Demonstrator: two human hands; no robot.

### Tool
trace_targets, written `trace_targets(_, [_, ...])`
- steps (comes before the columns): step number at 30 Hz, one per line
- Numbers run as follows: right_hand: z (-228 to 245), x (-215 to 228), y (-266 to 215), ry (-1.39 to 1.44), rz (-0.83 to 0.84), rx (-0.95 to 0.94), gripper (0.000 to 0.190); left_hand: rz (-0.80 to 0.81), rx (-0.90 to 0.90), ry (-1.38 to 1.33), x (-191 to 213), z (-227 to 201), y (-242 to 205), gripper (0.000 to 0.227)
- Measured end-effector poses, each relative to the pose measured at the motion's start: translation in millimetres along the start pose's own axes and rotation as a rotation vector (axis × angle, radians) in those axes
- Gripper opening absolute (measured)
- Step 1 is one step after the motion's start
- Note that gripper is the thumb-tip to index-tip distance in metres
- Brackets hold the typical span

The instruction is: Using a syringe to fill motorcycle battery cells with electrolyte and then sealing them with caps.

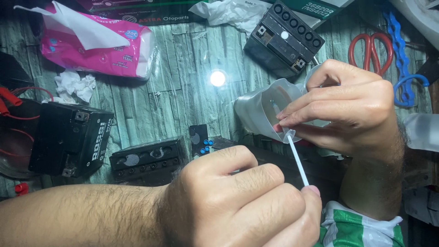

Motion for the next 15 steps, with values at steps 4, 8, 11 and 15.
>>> trace_targets(4, [7.7, 1.8, -3.0, -0.036, -0.049, 0.042, 0.014, -0.036, 0.034, -0.024, 10.3, 3.0, 5.1, 0.038])
trace_targets(8, [-3.5, 7.9, -5.1, -0.035, -0.033, -0.052, 0.01, 0.01, 0.103, 0.001, 25.7, 4.6, 15.2, 0.053])
trace_targets(11, [-8.8, 20.0, -7.8, 0.023, -0.054, -0.04, 0.015, 0.065, 0.172, 0.04, 39.6, 3.9, 12.8, 0.051])
trace_targets(15, [-25.2, 32.5, -16.8, 0.058, -0.084, -0.087, 0.016, 0.068, 0.23, 0.082, 50.2, 1.8, -8.6, 0.027])
Point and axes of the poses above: each hand's wrist, its own y-axis towards the middle knuckle, its own x-axis out of the back of the hand, z = x × y, the point moved 10 cm from there along y, towards the middle knuckle, and after that the axes turned 10 degrees about -x, right-handed, at the moved point
